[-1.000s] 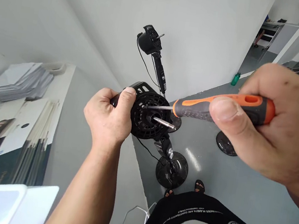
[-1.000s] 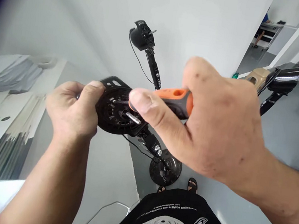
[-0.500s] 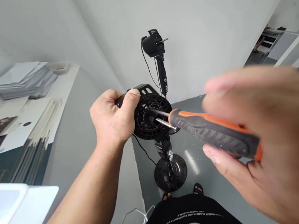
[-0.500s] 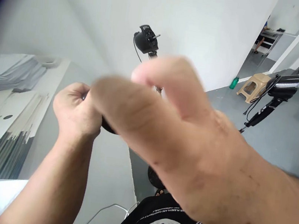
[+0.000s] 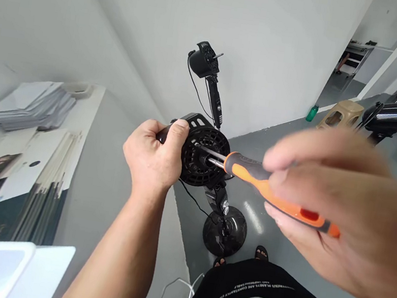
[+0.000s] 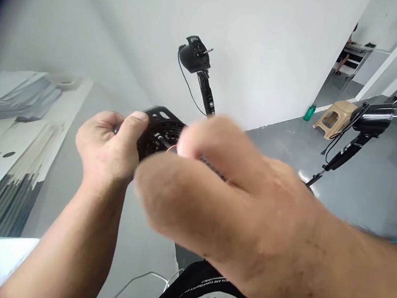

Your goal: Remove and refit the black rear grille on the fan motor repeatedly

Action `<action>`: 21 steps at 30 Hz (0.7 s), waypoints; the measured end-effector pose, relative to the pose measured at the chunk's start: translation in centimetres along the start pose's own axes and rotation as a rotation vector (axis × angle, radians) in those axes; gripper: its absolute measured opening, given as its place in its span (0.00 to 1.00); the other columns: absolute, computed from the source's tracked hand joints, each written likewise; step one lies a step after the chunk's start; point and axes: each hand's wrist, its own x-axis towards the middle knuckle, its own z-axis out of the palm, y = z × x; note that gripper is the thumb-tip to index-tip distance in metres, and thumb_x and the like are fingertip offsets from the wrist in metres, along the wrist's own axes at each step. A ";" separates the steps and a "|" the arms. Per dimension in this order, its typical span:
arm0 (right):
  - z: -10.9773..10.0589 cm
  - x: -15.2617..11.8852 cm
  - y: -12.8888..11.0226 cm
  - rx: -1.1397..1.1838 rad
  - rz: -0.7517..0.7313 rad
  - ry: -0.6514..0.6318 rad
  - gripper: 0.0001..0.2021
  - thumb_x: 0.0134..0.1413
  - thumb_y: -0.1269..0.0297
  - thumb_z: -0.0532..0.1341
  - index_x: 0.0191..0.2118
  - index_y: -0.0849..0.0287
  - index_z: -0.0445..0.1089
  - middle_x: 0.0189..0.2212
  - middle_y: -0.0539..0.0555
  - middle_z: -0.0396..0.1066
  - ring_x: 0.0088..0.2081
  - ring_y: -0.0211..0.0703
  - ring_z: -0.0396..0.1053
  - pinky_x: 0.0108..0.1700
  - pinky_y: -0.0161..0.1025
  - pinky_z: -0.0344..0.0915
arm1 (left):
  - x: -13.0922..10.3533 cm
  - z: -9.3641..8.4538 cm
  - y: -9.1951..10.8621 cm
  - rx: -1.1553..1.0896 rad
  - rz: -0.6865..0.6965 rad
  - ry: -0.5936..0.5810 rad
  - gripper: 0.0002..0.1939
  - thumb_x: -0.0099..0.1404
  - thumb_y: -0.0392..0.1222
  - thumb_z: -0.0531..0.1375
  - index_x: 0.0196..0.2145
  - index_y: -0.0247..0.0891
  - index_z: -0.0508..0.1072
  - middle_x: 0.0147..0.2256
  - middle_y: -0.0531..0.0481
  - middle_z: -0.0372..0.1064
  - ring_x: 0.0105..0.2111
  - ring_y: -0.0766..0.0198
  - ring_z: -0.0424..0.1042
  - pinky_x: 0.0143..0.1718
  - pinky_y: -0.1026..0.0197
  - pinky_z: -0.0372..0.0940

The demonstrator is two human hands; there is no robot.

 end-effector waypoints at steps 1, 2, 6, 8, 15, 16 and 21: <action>0.2 0.1 -0.2 -0.032 -0.060 0.003 0.10 0.64 0.78 0.59 0.41 0.53 0.68 0.39 0.49 0.75 0.40 0.35 0.75 0.27 0.30 0.70 | 0.0 0.0 0.0 0.001 -0.002 0.003 0.20 0.51 0.62 0.61 0.20 0.44 0.63 0.19 0.56 0.57 0.24 0.63 0.58 0.29 0.52 0.54; 0.4 0.3 -0.3 -0.071 -0.105 0.009 0.11 0.63 0.80 0.58 0.37 0.54 0.67 0.35 0.49 0.74 0.37 0.35 0.75 0.23 0.31 0.65 | 0.0 0.0 0.0 0.001 -0.004 0.010 0.20 0.51 0.62 0.61 0.20 0.44 0.62 0.19 0.56 0.56 0.24 0.63 0.57 0.29 0.53 0.54; 0.8 0.9 0.3 -0.199 0.056 0.082 0.03 0.70 0.68 0.60 0.40 0.58 0.68 0.32 0.50 0.74 0.27 0.36 0.70 0.19 0.34 0.59 | 0.1 0.0 -0.1 0.003 -0.005 0.026 0.20 0.54 0.59 0.63 0.20 0.44 0.62 0.19 0.57 0.55 0.24 0.64 0.57 0.29 0.53 0.54; 0.7 0.8 1.1 -0.189 0.167 0.085 0.08 0.72 0.58 0.59 0.43 0.58 0.68 0.29 0.48 0.73 0.24 0.35 0.67 0.21 0.34 0.62 | 0.0 -0.1 -0.1 0.003 -0.006 0.024 0.19 0.55 0.58 0.64 0.21 0.44 0.64 0.19 0.57 0.55 0.24 0.63 0.57 0.30 0.53 0.54; -0.4 0.0 0.8 0.028 0.068 0.017 0.25 0.56 0.73 0.65 0.58 0.55 0.61 0.56 0.54 0.70 0.56 0.40 0.71 0.44 0.32 0.78 | -0.3 -0.1 0.0 -0.003 0.014 0.009 0.20 0.55 0.59 0.64 0.20 0.44 0.63 0.19 0.56 0.56 0.24 0.64 0.58 0.29 0.53 0.54; -0.4 0.0 0.6 0.037 0.032 0.003 0.22 0.56 0.74 0.65 0.55 0.54 0.62 0.56 0.53 0.70 0.57 0.39 0.70 0.46 0.32 0.78 | -0.3 -0.1 0.0 -0.003 0.013 0.014 0.20 0.54 0.59 0.64 0.20 0.44 0.63 0.19 0.56 0.56 0.24 0.64 0.57 0.29 0.53 0.54; 0.3 0.4 0.9 -0.071 0.189 0.063 0.06 0.68 0.62 0.63 0.41 0.55 0.65 0.34 0.49 0.73 0.29 0.36 0.70 0.30 0.34 0.73 | -0.2 -0.2 -0.2 -0.007 0.001 0.027 0.20 0.52 0.61 0.62 0.21 0.45 0.64 0.19 0.56 0.55 0.24 0.63 0.56 0.29 0.52 0.54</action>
